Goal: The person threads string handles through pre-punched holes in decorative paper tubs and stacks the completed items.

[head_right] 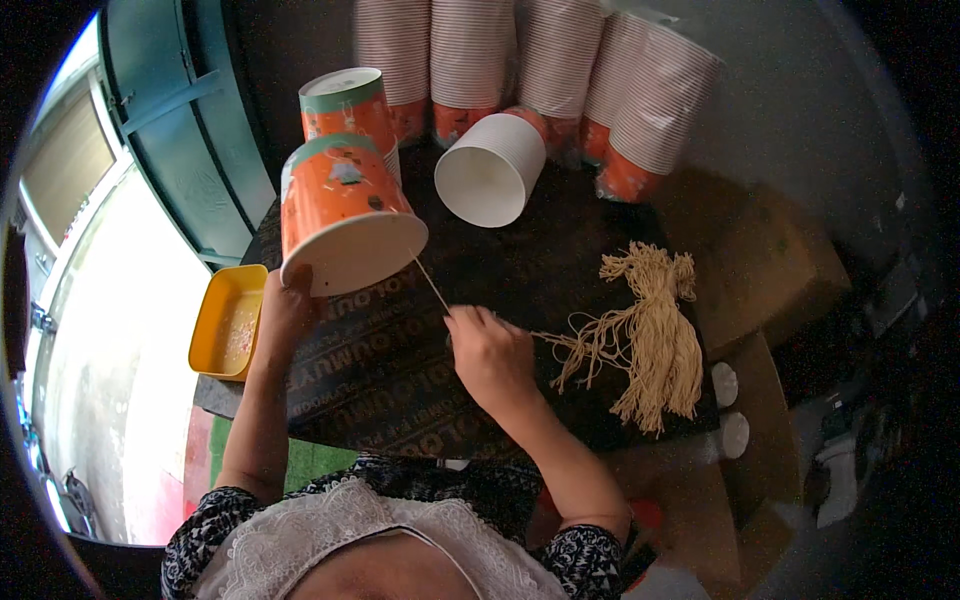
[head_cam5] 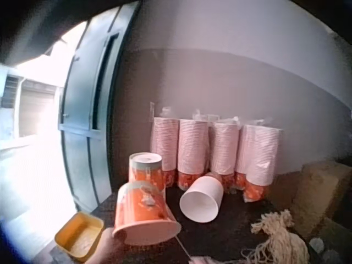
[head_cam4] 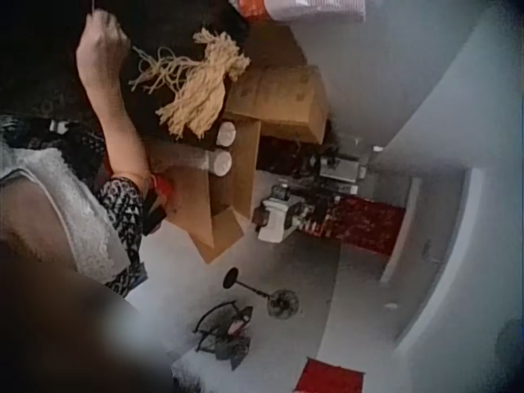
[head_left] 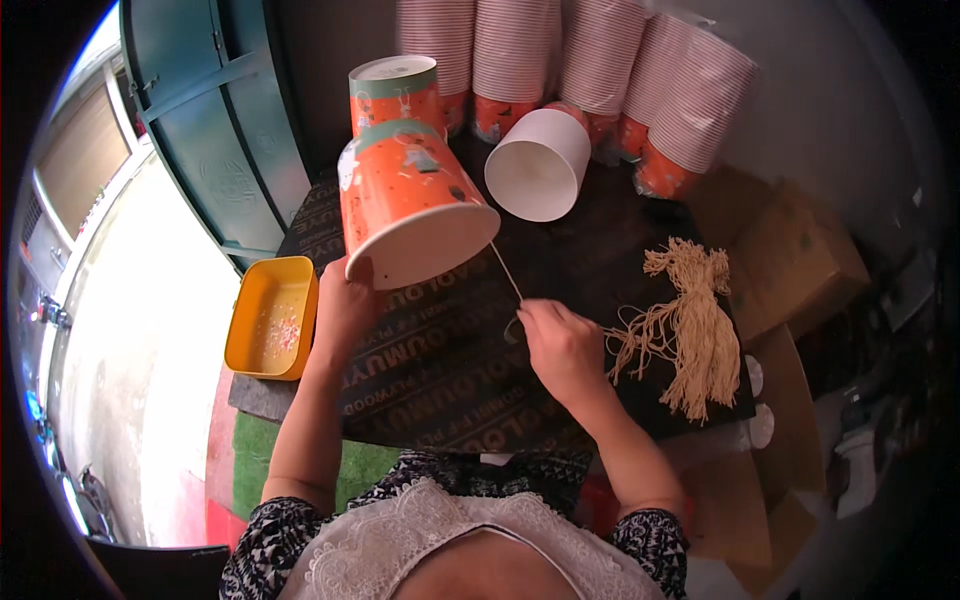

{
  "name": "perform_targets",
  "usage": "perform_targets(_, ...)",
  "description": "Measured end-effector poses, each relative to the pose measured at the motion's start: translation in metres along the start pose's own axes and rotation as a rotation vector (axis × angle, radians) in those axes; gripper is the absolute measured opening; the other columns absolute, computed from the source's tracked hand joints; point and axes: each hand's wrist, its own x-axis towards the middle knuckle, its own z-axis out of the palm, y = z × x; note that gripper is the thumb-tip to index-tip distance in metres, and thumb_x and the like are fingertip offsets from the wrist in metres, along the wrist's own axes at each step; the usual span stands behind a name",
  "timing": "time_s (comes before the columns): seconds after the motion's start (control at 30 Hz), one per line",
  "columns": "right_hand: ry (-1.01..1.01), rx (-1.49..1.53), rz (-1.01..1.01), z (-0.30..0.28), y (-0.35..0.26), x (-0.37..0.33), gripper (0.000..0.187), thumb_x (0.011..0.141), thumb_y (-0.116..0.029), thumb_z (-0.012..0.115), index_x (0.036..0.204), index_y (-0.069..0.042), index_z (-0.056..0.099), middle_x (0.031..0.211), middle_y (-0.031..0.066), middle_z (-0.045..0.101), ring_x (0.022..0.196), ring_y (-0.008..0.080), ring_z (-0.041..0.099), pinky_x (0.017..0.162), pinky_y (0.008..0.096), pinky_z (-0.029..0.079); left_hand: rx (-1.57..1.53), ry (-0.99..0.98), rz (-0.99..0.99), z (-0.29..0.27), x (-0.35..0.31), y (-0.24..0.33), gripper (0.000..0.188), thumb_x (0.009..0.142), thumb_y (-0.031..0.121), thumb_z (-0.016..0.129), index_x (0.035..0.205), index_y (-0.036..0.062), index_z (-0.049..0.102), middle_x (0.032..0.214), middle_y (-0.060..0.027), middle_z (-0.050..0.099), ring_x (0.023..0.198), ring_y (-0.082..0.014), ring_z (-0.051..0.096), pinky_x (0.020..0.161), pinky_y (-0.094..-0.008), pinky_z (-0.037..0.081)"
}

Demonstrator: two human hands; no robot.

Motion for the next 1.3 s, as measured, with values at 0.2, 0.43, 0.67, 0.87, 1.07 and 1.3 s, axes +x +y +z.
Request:
perform_targets(0.2,-0.161,0.215,0.212,-0.008,-0.006,-0.05,0.009,0.084,-0.006,0.062,0.09,-0.001,0.065,0.082,0.0148,0.063,0.074,0.0336,0.063,0.061,0.037,0.05,-0.807,-0.05,-0.408,0.003,-0.005,0.006,0.037,0.1,0.031,0.037,0.1,0.0004,0.058,0.065,-0.0089,0.064,0.047,-0.0113,0.055,0.038,-0.0225,0.038)
perform_targets(0.43,-0.145,0.179,0.196,-0.003,-0.018,-0.07,0.013,0.083,-0.005,0.063,0.094,-0.004,0.068,0.08,0.0123,0.062,0.072,0.0307,0.063,0.061,0.0353,0.05,-1.04,-0.067,-0.481,0.009,-0.01,0.047,0.045,0.097,0.039,0.04,0.113,-0.0006,0.052,0.085,-0.0155,0.067,0.052,-0.0163,0.06,0.038,-0.0207,0.036)
perform_targets(0.67,-0.152,0.307,0.326,0.015,-0.009,-0.078,0.017,0.087,-0.004,0.059,0.103,0.001,0.064,0.086,0.013,0.064,0.072,0.0239,0.065,0.062,0.0309,0.052,-1.393,-0.319,-0.584,0.009,-0.024,0.063,0.052,0.097,0.043,0.038,0.117,-0.0042,0.046,0.091,-0.0219,0.066,0.059,-0.0237,0.066,0.037,-0.0249,0.046)
perform_targets(0.87,0.085,0.657,0.554,0.029,-0.005,-0.071,0.021,0.093,-0.002,0.05,0.112,0.004,0.058,0.105,0.0133,0.062,0.088,0.0181,0.063,0.075,0.0296,0.051,-1.425,-0.43,-0.616,0.016,-0.039,0.066,0.043,0.097,0.035,0.037,0.105,-0.0061,0.049,0.075,-0.0187,0.062,0.042,-0.021,0.055,0.033,-0.0259,0.042)
perform_targets(1.07,0.497,1.64,0.791,0.028,-0.009,-0.055,0.023,0.094,-0.012,0.05,0.111,0.002,0.056,0.108,0.0131,0.061,0.101,0.0256,0.06,0.095,0.0353,0.042,-1.429,-0.474,-0.646,0.024,-0.052,0.057,0.04,0.096,0.033,0.039,0.101,-0.0057,0.051,0.07,-0.0163,0.06,0.038,-0.0207,0.052,0.031,-0.0262,0.04)
perform_targets(1.3,0.356,1.739,0.739,0.033,-0.008,-0.06,0.02,0.094,-0.012,0.051,0.112,-0.003,0.052,0.078,0.0034,0.054,0.056,0.0078,0.038,0.056,0.0239,0.034,-1.445,-0.469,-0.75,0.033,-0.06,0.053,0.038,0.095,0.032,0.041,0.099,-0.0041,0.053,0.069,-0.0155,0.06,0.038,-0.0214,0.053,0.031,-0.0265,0.04)
